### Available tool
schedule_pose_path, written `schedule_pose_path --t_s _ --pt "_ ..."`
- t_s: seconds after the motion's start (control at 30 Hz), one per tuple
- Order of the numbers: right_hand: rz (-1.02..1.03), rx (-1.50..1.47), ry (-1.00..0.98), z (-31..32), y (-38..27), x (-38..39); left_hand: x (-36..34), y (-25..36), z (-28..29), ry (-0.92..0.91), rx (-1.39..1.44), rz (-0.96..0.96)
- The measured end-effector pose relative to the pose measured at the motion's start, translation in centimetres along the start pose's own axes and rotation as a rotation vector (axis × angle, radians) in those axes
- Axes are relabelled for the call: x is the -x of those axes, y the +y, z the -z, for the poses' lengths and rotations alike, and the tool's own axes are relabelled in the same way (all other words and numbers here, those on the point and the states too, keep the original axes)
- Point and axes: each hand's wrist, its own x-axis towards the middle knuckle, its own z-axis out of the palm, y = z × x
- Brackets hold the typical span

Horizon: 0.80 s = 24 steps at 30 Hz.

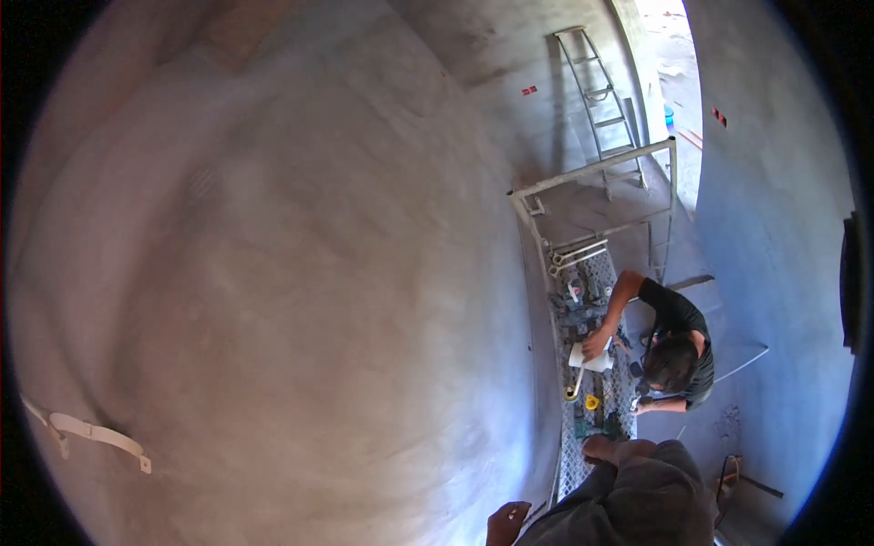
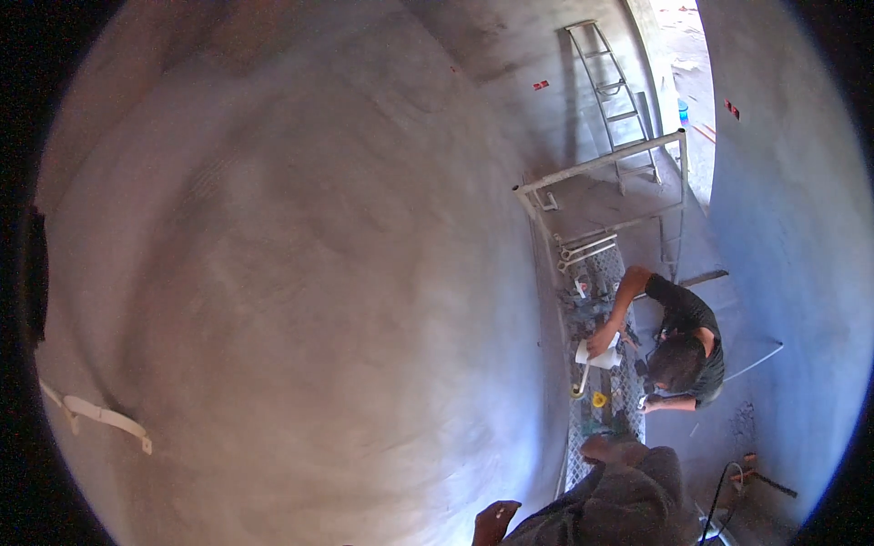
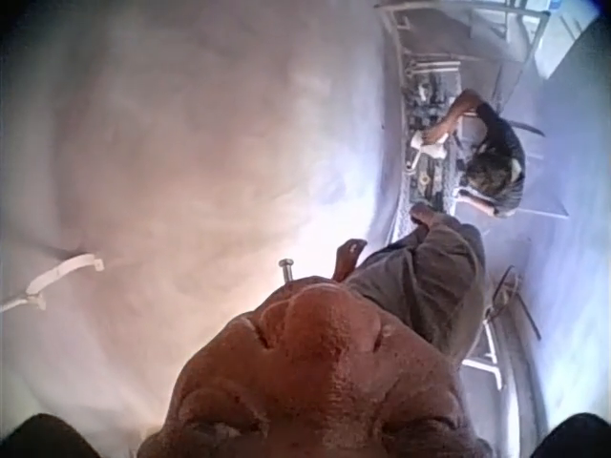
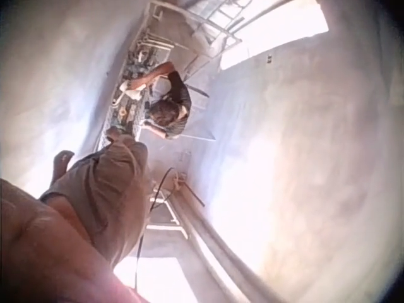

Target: Installing and securing PVC pipes to the ceiling/wall in a construction setting.

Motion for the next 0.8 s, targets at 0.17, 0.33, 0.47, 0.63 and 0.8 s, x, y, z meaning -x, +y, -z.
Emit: schedule_pose_path --t_s 0.17,0.33,0.47,0.63,0.8 --pt "0.295 0.713 0.1 2.0 -1.6 0.6 -0.8 3.0 0.6 0.008 -0.043 0.244" --pt "0.224 0.369 0.073 -0.2 1.2 -2.5 0.0 3.4 0.5 0.043 0.011 0.22" --pt "0.361 0.03 0.143 -1.7 3.3 -3.9 0.7 2.4 0.3 0.076 0.164 0.234" --pt "0.328 -0.007 0.102 -1.5 2.1 -3.0 1.4 2.1 0.1 0.102 0.132 0.216" --pt "0.286 0.05 0.021 0.4 -0.5 -1.4 2.2 1.2 0.3 0.079 0.046 0.151"
